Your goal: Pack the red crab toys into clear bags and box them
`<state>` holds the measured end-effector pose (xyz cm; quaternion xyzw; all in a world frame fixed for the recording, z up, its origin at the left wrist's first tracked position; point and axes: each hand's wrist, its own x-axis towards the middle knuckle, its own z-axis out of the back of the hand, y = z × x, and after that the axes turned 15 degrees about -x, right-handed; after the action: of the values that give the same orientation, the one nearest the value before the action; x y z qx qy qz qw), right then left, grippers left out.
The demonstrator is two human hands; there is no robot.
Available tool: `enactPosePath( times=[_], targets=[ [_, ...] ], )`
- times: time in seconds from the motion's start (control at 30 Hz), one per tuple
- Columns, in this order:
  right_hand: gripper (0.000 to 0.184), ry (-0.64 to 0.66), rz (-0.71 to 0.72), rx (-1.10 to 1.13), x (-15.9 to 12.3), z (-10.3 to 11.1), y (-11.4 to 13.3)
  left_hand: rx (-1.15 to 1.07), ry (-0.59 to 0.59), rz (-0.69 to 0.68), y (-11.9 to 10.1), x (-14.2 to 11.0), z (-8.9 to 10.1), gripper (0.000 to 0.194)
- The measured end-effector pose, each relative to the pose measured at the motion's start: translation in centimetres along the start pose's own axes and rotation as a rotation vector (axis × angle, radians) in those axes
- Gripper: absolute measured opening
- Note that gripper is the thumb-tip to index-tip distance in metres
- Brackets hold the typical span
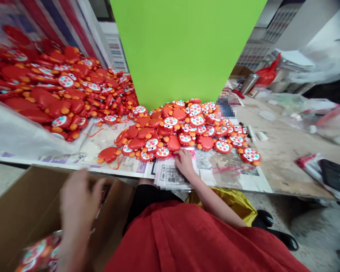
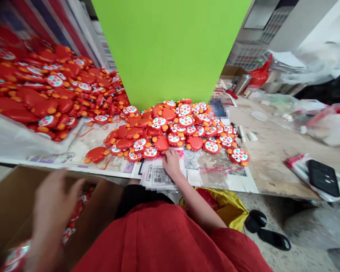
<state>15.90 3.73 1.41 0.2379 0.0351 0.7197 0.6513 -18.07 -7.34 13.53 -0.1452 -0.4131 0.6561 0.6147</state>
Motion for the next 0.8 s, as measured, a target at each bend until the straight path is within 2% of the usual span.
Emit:
enactPosePath(
  times=[0.07,0.13,0.17,0.23,0.3,0.4,0.47,0.53,0.6,0.67,0.8],
  targets=[
    [0.03,-0.059,-0.02,0.057,0.2,0.8,-0.5,-0.062,0.295,-0.22,-1.0,-0.1,-6.1,0.059],
    [0.029,-0.123,-0.047,0.053,0.3,2.3,-1.5,-0.092,0.648,-0.36,-2.8,-1.2,-12.0,0.073],
    [0.029,-0.154,-0.069,0.029,0.4,3.2,-2.4,-0.096,0.767,-0.428,-3.8,-1.9,-14.6,0.08],
    [0.032,-0.213,-0.134,-0.036,0.4,5.4,-5.1,-0.065,0.883,-0.53,-5.4,-3.4,-18.5,0.088],
    [0.039,-0.267,-0.23,-0.113,0.2,7.7,-8.7,-0.019,0.9,-0.577,-5.9,-4.2,-20.8,0.077],
    [0.054,-0.284,-0.491,-0.381,-0.9,10.6,-14.9,0.005,0.882,-0.608,-5.1,-4.2,-21.8,0.057],
    [0.068,-0.206,-0.698,-0.478,-2.0,11.7,-18.2,0.012,0.898,-0.611,-4.2,-3.4,-21.4,0.054],
    [0.079,-0.067,-0.788,-0.504,-3.2,12.1,-20.5,0.014,0.946,-0.601,-3.8,-2.4,-20.5,0.055],
    [0.08,0.018,-0.797,-0.536,-4.1,12.1,-21.6,-0.008,0.991,-0.586,-4.2,-1.4,-19.5,0.061],
    [0.076,0.032,-0.791,-0.579,-4.6,12.1,-21.9,-0.027,1.0,-0.564,-5.2,-0.6,-19.0,0.054],
    [0.071,-0.005,-0.803,-0.619,-4.4,12.2,-22.1,0.099,0.859,-0.456,-7.5,0.7,-20.2,0.032]
  ],
)
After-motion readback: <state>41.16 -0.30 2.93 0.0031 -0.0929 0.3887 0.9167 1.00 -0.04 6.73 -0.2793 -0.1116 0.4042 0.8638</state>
